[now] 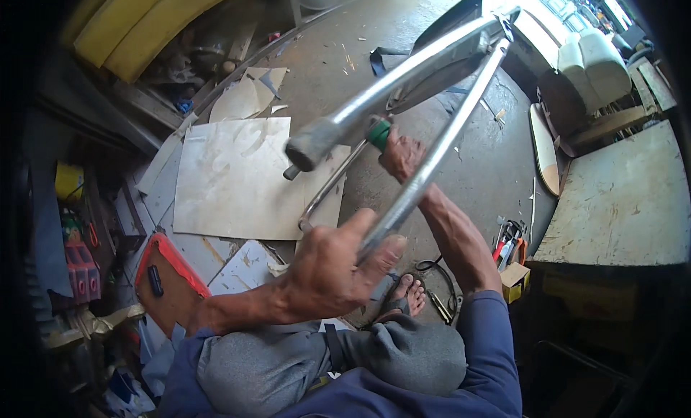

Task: The person uses an angle grinder to remove rust or old finish from the metal frame and seat of a folding chair, moving the tool along the edges and surface of the metal.

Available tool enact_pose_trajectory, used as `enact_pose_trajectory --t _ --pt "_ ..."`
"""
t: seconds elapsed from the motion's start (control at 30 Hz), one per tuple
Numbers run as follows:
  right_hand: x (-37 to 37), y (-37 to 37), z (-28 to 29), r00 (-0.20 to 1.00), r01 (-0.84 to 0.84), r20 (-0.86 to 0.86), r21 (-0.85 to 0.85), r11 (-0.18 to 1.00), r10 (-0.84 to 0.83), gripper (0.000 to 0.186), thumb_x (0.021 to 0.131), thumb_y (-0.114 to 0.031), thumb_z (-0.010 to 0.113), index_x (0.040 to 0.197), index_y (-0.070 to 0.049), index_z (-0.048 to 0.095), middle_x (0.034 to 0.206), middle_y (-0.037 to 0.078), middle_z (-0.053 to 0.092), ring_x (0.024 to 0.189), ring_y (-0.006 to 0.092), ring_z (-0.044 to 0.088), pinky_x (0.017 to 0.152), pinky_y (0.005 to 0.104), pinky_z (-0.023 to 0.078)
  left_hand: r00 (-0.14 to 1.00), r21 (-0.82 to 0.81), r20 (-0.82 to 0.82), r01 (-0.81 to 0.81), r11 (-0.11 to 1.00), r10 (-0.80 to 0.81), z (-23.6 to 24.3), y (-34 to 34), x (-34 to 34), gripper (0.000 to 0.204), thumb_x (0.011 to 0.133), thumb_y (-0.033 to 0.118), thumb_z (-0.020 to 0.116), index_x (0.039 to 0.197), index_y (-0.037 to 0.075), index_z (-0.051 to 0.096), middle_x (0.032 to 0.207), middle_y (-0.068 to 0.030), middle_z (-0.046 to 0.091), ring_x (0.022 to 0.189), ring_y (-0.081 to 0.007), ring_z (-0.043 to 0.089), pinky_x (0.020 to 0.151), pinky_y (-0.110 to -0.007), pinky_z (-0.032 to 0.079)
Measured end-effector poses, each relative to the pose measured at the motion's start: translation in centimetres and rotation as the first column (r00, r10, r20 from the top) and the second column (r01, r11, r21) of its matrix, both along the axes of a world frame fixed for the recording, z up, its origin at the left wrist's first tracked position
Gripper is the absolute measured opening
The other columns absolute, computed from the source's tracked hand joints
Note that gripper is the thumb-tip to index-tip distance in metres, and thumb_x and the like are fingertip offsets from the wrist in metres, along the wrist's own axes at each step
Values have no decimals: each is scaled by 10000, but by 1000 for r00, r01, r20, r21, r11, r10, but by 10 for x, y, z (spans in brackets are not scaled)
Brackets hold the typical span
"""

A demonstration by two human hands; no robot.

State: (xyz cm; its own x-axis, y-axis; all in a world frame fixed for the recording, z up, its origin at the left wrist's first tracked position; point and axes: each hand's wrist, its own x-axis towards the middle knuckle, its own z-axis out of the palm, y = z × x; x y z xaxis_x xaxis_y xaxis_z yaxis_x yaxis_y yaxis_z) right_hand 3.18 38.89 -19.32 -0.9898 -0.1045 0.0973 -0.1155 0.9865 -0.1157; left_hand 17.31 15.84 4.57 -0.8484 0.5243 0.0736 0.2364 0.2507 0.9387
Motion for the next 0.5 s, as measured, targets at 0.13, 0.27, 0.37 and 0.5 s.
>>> enact_pose_trajectory --t 0.13,0.27,0.37,0.5 --pt "40 -43 5 923 -104 323 -309 946 207 592 841 -398 721 1315 -96 535 852 180 737 709 370 729 630 524 546 995 -49 31 -94 994 96 7 -24 -10 347 1039 333 622 955 -2 585 538 -98 550 458 -193 602 447 -389 472" --pt "80 -60 12 862 27 484 -335 942 147 706 812 -499 722 1298 -29 518 883 266 734 756 397 740 713 516 584 989 -43 62 -131 990 133 10 -27 -19 332 1036 313 638 966 -10 603 541 -48 525 477 -126 560 455 -318 440" --pt "54 -56 28 810 262 585 -302 917 -39 659 821 -519 702 1241 -35 545 931 273 737 852 410 746 812 521 577 936 -7 226 -276 961 271 19 -31 -19 336 1044 315 622 958 -8 606 561 -13 517 505 -93 537 468 -293 417" --pt "8 -6 19 780 440 587 -270 856 -216 773 819 -590 684 1291 6 542 1012 227 749 948 383 742 879 501 553 905 74 240 -378 923 351 -1 -56 -23 377 1054 339 604 931 -17 593 574 23 492 485 -59 452 458 -259 359"
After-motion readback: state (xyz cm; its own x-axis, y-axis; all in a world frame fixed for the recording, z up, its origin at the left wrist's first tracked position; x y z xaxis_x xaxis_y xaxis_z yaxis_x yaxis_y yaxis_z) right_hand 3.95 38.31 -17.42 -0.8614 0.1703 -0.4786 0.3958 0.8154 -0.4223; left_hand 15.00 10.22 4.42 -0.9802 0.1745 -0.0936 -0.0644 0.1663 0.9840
